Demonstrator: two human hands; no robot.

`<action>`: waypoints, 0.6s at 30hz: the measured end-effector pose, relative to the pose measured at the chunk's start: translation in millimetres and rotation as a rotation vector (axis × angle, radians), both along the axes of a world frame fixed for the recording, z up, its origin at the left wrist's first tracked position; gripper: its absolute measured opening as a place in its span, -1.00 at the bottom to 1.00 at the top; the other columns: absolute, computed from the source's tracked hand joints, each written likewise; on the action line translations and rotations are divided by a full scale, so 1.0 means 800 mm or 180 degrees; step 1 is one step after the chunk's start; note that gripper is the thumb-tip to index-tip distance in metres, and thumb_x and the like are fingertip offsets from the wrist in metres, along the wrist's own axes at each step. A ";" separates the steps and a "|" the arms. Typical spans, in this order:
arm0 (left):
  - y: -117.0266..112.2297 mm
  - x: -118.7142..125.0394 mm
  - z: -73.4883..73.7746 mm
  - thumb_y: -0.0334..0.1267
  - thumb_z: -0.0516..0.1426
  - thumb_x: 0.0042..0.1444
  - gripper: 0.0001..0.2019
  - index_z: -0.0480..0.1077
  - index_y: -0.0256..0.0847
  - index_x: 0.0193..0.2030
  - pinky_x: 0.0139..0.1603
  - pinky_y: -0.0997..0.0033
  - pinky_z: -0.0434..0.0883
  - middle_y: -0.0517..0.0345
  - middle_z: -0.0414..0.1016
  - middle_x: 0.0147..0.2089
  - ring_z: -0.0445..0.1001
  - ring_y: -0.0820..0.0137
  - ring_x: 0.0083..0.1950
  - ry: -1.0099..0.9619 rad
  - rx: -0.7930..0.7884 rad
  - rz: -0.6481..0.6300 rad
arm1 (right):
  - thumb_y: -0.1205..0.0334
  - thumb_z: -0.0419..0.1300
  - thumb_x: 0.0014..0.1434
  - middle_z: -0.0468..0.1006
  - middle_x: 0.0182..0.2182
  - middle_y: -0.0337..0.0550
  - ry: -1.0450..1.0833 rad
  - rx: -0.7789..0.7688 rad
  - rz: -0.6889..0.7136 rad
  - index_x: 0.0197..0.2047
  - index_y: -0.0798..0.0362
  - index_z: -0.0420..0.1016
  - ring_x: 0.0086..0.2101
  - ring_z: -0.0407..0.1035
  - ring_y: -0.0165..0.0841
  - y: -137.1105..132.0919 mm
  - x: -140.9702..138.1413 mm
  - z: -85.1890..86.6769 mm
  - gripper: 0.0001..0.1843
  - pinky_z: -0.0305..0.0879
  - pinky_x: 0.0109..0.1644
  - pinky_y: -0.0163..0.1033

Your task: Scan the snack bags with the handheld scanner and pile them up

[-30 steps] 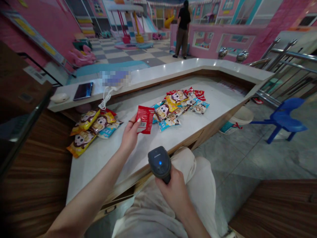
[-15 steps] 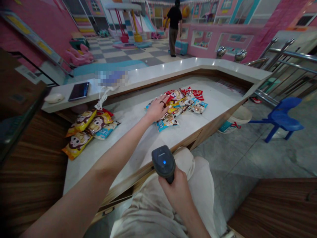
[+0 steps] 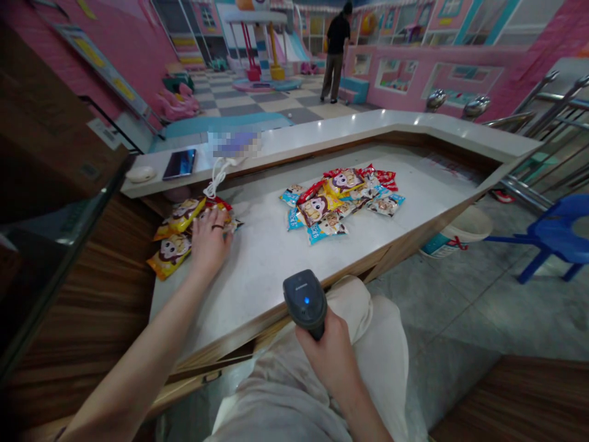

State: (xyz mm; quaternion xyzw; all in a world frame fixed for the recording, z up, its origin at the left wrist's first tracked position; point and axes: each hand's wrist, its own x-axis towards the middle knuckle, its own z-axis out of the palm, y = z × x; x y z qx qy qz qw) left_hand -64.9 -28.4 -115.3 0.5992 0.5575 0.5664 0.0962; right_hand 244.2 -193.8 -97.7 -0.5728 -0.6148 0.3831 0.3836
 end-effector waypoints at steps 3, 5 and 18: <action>0.001 -0.030 -0.003 -0.42 0.28 0.00 -0.59 0.52 -0.15 0.05 0.51 -0.15 -0.35 0.01 0.30 0.38 -0.20 0.01 0.56 -0.0188 0.0068 0.0104 | 0.26 0.20 0.07 0.62 -0.49 -0.15 -0.0023 0.0100 0.0014 -0.34 0.11 0.55 -0.42 0.48 -0.25 0.000 -0.004 -0.001 -0.88 0.37 -0.37 -0.30; 0.004 -0.038 -0.004 -0.36 0.27 0.06 -0.66 0.53 -0.15 0.01 0.51 -0.16 -0.32 0.08 0.37 0.33 -0.24 -0.01 0.56 -0.0370 -0.0041 0.0014 | 0.26 0.20 0.07 0.61 -0.51 -0.15 -0.0016 0.0104 0.0031 -0.33 0.11 0.55 -0.42 0.48 -0.24 0.000 -0.005 -0.002 -0.87 0.37 -0.38 -0.30; -0.032 0.035 0.017 -0.28 0.26 0.15 -0.72 0.51 -0.12 0.03 0.47 0.18 0.08 0.16 0.49 0.21 0.29 0.26 0.37 -0.1842 -0.0511 -0.0478 | 0.21 0.20 0.10 0.58 -0.57 -0.15 0.0015 -0.0055 -0.0042 -0.32 0.09 0.54 -0.38 0.52 -0.16 -0.002 0.003 -0.002 -0.86 0.37 -0.43 -0.28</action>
